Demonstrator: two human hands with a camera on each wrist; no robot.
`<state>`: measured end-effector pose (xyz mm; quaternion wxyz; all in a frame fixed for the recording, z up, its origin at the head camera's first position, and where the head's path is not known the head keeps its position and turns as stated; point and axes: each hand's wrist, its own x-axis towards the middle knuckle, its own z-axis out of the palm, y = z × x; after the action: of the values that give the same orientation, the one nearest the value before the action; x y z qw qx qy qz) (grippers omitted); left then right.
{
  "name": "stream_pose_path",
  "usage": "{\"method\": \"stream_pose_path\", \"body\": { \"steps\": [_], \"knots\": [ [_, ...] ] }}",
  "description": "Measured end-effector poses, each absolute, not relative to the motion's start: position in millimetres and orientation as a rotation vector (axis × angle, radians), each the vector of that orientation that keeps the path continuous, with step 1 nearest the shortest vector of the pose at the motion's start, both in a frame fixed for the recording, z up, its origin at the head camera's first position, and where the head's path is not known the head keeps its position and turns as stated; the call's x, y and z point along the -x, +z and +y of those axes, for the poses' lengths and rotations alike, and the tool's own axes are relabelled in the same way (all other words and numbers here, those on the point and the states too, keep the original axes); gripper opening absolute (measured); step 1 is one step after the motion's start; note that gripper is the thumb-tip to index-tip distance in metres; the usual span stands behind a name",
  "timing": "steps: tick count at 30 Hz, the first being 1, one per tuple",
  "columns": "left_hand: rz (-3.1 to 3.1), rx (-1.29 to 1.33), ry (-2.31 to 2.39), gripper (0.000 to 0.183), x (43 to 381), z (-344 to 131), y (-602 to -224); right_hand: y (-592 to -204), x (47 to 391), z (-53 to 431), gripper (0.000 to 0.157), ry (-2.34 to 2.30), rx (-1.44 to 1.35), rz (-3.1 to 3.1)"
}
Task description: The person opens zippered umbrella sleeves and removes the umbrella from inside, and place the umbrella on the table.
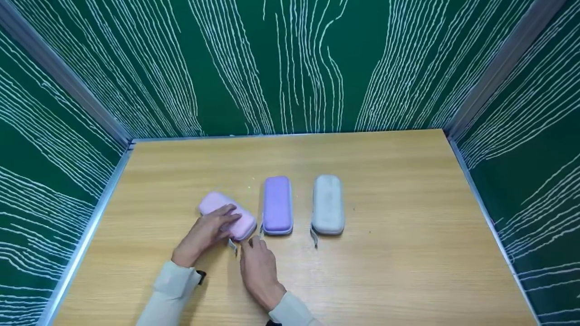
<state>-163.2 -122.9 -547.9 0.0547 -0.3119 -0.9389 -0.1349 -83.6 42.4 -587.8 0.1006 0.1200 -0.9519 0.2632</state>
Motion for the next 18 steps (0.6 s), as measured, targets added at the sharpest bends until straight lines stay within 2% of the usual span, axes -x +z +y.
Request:
{"method": "stream_pose_path", "body": {
  "steps": [11, 18],
  "knots": [
    [-2.82, 0.911, -0.393, 0.043, 159, -122, -550, -590, 88, 35, 0.005, 0.771, -0.257, -2.784],
    [-2.814, 0.826, -0.298, 0.043, 153, -117, -553, -590, 89, 32, 0.004, 0.781, -0.239, -2.762]
  ]
}}
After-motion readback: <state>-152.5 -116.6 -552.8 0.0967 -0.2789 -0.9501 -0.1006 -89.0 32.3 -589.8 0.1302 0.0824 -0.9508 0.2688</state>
